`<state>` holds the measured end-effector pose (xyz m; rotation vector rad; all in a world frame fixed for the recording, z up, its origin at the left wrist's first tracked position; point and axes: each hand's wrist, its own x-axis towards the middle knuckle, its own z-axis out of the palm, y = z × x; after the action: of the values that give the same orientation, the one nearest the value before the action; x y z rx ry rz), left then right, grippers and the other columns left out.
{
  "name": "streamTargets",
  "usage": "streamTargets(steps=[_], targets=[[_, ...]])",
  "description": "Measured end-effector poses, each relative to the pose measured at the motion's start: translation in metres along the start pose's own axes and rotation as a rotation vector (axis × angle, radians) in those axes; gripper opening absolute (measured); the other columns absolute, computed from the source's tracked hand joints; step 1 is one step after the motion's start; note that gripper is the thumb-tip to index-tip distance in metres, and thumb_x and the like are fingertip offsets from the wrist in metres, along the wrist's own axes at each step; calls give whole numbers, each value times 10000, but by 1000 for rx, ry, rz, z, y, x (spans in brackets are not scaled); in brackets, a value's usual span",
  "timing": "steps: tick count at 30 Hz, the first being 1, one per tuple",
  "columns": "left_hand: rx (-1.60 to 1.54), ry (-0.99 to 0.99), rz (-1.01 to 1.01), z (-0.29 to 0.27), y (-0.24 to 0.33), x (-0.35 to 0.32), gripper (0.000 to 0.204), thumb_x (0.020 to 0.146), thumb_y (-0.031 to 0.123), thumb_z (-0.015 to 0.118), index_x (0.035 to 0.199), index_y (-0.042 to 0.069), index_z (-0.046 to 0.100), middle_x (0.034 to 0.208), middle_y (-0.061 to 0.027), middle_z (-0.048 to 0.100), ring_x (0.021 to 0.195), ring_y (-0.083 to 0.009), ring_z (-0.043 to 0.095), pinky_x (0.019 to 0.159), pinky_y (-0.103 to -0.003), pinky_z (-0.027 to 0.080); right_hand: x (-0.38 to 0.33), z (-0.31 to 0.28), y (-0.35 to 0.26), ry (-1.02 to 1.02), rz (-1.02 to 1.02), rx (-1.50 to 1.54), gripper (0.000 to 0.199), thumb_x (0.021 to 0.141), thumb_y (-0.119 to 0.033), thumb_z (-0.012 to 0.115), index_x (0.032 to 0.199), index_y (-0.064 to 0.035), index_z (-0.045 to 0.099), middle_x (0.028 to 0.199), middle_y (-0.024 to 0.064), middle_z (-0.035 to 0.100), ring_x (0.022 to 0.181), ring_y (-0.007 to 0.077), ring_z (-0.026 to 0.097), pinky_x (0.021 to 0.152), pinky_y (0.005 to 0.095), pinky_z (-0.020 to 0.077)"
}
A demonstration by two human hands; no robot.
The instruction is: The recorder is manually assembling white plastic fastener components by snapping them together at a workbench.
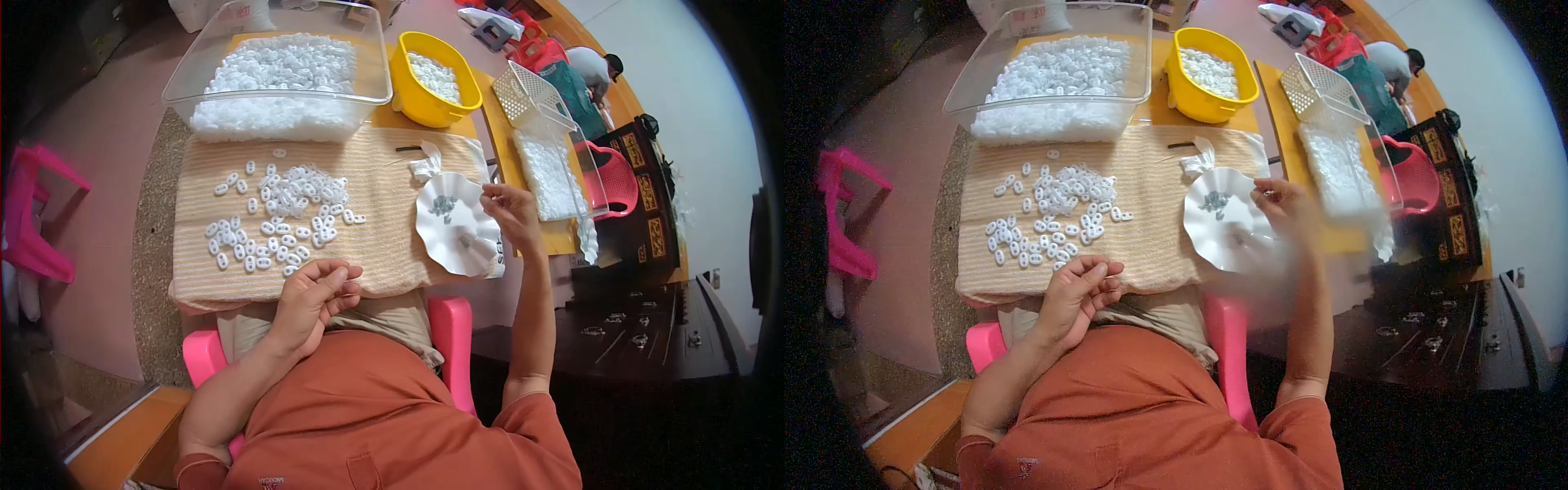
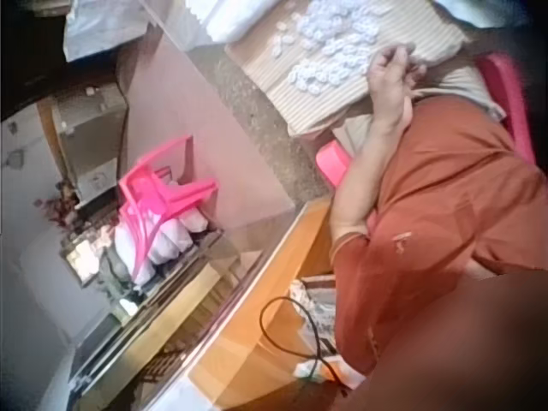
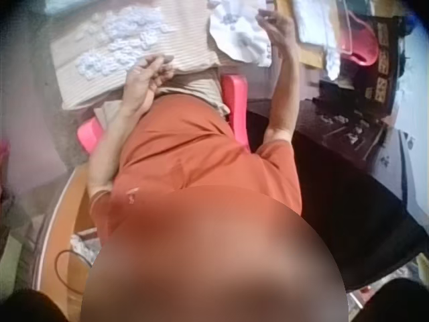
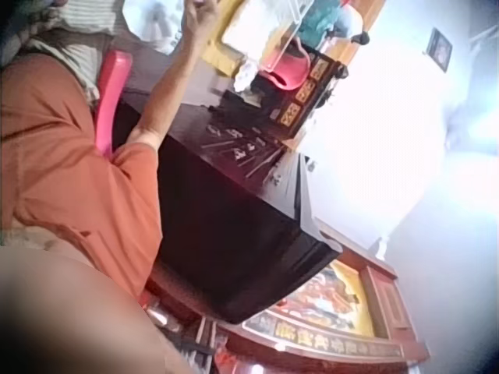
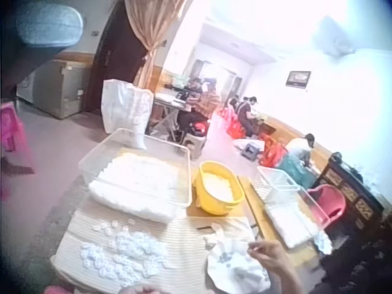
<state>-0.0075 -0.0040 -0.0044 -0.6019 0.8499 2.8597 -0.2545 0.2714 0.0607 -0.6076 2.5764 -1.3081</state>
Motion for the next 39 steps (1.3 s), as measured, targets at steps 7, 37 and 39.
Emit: streamTargets(steps=[7,37,39], targets=[[31,-20,-33,3,-1,-2,181,940,137,547,1086,31,563,903,-102,667,775,-147,645,708,-293,569,-34,2,7,27,27,-378,180,805,-15,675,978,38,666,787,21,643,695,64,561,625,219,464],[371,-282,-43,5,-4,-8,214,903,116,619,1071,-16,608,960,-82,675,832,-95,628,756,-226,521,-14,165,-80,-282,-424,-592,179,814,-89,585,982,-59,636,952,118,603,847,328,607,718,410,490],[363,-272,-36,6,-4,-8,209,902,112,619,1067,-17,608,960,-83,675,831,-97,628,754,-230,524,-14,166,-77,-268,-428,-581,165,815,-93,588,970,-56,633,945,121,601,838,331,605,711,410,488]])
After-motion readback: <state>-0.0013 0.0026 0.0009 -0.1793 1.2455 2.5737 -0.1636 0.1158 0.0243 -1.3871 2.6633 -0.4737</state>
